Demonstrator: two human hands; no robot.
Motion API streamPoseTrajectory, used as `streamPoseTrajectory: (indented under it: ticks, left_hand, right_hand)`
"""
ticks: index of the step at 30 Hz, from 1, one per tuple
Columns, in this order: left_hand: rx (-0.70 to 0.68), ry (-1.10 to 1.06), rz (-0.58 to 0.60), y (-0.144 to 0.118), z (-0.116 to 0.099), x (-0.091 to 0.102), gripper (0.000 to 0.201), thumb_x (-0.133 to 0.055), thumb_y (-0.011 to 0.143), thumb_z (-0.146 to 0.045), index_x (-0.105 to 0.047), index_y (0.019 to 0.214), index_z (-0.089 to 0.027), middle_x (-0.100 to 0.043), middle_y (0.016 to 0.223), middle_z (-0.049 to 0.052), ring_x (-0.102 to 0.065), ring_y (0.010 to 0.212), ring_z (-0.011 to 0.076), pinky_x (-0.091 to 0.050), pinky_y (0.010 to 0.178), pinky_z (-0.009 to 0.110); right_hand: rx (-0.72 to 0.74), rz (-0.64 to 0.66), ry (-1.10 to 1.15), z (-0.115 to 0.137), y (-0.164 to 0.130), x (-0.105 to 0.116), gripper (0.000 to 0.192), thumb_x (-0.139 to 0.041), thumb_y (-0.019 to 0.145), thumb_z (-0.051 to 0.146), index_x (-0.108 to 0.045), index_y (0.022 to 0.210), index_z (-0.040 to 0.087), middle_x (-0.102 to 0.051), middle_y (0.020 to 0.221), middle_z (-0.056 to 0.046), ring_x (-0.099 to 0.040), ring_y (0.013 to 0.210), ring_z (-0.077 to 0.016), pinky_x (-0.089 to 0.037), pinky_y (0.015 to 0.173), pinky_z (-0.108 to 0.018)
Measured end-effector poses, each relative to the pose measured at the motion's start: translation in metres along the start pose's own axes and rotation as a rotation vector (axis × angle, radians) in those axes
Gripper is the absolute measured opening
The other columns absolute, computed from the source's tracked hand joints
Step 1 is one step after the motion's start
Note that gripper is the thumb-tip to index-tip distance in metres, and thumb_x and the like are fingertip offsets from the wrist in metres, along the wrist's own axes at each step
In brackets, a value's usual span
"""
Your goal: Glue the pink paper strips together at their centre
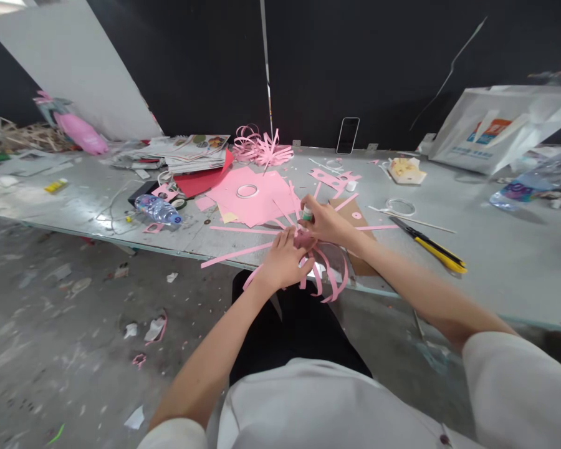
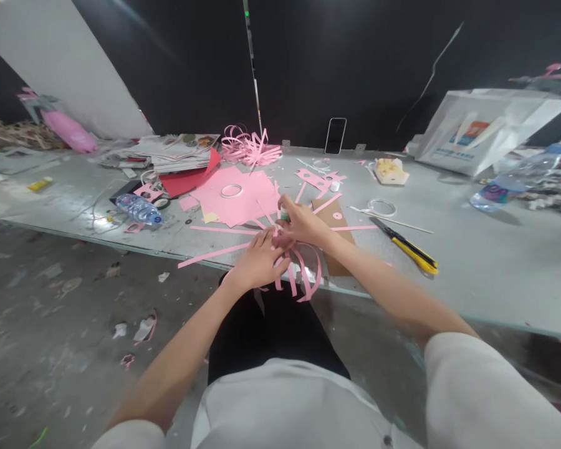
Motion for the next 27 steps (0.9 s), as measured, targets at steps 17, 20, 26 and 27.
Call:
streamPoseTrajectory:
  ticks: [17,20,26,27]
  left_hand:
    - [0.01,0.01,0.001,0.0,-0.002,0.002,0.055,-0.055,0.105,-0.044,-0.059,0.158,-0.029,-0.037,0.176,0.011,-0.026,0.166,0.0387,-0.022,0.135,0.059]
    - [0.019,0.029,0.013,0.0,-0.001,0.001,0.053,-0.056,0.105,-0.044,-0.062,0.154,-0.026,-0.038,0.176,0.012,-0.026,0.166,0.0396,-0.023,0.135,0.059]
    - [0.018,0.031,0.034,0.0,-0.001,0.0,0.054,-0.058,0.104,-0.046,-0.062,0.154,-0.024,-0.037,0.176,0.014,-0.025,0.166,0.0409,-0.022,0.136,0.059]
    - [0.018,0.029,0.038,0.0,-0.001,0.0,0.055,-0.058,0.104,-0.046,-0.062,0.154,-0.023,-0.037,0.176,0.014,-0.025,0.166,0.0412,-0.022,0.136,0.059]
  right_hand:
    - [0.055,0.031,-0.029,0.003,-0.009,0.004,0.031,-0.063,0.092,0.028,-0.051,0.121,0.024,-0.059,0.063,0.005,-0.059,0.062,-0.0213,-0.04,0.071,-0.03]
    - [0.044,0.043,0.001,0.005,-0.011,0.004,0.03,-0.063,0.092,0.03,-0.052,0.12,0.024,-0.058,0.061,0.005,-0.058,0.059,-0.0211,-0.039,0.069,-0.03]
    - [0.032,0.054,0.051,0.008,-0.013,0.002,0.031,-0.061,0.093,0.031,-0.053,0.122,0.023,-0.057,0.058,0.006,-0.057,0.056,-0.0208,-0.036,0.063,-0.028]
    - [0.033,0.053,0.056,0.009,-0.013,0.002,0.03,-0.061,0.093,0.03,-0.053,0.121,0.023,-0.057,0.058,0.006,-0.057,0.056,-0.0205,-0.036,0.062,-0.028]
Point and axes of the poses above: each hand's wrist, its own y-axis towards the middle knuckle, its own x-axis out of the back of the hand, z = x × y, the point moved 9 cm from there along y, towards the middle knuckle
